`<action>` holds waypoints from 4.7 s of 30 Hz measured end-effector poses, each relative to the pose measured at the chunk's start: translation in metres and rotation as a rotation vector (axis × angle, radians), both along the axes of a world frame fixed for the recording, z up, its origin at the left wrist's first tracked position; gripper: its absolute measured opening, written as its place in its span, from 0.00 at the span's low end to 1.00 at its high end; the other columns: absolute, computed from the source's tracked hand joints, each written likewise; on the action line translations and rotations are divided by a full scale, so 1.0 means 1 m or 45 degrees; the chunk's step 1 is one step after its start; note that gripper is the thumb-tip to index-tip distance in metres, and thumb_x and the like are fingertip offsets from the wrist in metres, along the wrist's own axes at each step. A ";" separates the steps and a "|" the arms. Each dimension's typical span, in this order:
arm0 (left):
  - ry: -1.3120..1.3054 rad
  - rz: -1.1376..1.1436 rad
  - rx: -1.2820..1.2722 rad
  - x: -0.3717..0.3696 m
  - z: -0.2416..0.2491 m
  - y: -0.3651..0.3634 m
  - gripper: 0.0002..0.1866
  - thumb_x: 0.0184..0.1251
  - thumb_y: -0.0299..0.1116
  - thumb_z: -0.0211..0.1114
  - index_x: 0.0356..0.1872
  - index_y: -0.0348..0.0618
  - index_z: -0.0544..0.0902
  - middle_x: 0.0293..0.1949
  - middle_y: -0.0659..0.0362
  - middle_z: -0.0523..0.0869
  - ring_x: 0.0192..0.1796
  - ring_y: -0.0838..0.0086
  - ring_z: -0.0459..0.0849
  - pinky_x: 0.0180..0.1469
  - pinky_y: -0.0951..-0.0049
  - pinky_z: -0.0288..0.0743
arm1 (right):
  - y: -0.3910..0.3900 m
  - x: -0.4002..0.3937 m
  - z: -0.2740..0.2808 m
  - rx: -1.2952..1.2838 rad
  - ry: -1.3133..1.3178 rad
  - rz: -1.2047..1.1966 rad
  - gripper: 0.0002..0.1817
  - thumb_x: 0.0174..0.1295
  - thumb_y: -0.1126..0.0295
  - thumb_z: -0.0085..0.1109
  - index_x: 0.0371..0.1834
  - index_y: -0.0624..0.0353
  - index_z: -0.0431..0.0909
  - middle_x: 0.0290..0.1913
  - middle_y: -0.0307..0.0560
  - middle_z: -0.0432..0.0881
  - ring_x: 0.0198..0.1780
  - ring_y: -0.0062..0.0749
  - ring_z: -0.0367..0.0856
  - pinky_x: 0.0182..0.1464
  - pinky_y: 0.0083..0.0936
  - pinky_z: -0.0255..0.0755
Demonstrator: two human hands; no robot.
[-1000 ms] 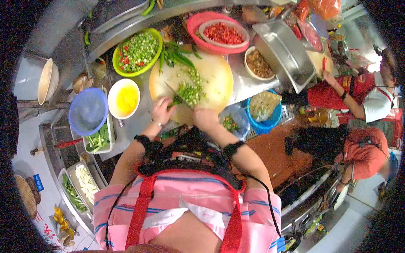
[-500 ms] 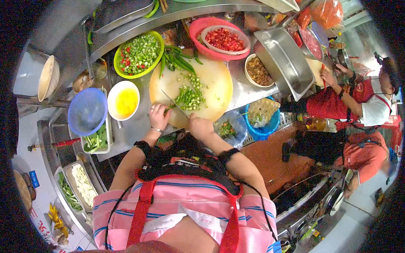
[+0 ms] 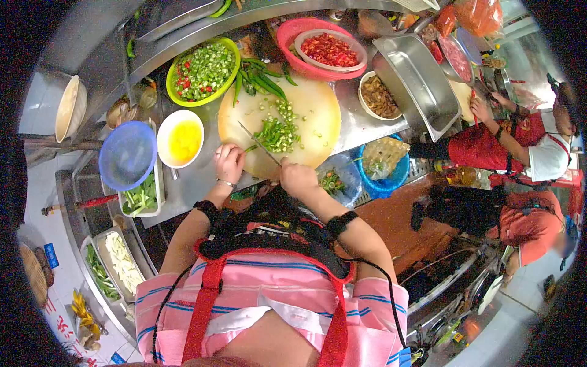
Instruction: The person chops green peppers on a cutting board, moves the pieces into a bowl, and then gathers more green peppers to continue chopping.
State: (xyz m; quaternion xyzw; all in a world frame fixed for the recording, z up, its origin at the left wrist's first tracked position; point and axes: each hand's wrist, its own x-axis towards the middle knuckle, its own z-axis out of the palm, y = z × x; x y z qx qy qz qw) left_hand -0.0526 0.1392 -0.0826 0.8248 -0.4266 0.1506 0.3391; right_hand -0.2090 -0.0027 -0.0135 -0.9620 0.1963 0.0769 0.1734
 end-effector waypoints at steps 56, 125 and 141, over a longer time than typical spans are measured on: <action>0.346 0.011 -0.049 -0.051 0.000 -0.110 0.24 0.48 0.38 0.67 0.48 0.44 0.76 0.52 0.52 0.71 0.55 0.55 0.69 0.55 0.56 0.64 | -0.002 -0.037 -0.034 1.781 -0.212 -0.834 0.11 0.62 0.73 0.47 0.45 0.65 0.64 0.15 0.40 0.68 0.11 0.22 0.65 0.13 0.20 0.62; -0.285 -1.121 0.928 0.103 0.027 -0.077 0.20 0.48 0.21 0.51 0.45 0.48 0.75 0.60 0.58 0.66 0.60 0.55 0.67 0.59 0.64 0.66 | -0.065 -0.044 -0.015 0.365 -0.060 -0.569 0.11 0.55 0.63 0.47 0.36 0.59 0.69 0.25 0.62 0.78 0.30 0.56 0.78 0.33 0.48 0.71; -0.037 -0.541 1.279 0.104 0.053 -0.161 0.23 0.55 0.27 0.51 0.55 0.44 0.69 0.52 0.50 0.73 0.51 0.59 0.76 0.53 0.62 0.69 | -0.054 -0.038 -0.012 0.214 -0.014 -0.562 0.09 0.54 0.67 0.47 0.33 0.60 0.66 0.18 0.58 0.77 0.22 0.53 0.78 0.25 0.44 0.73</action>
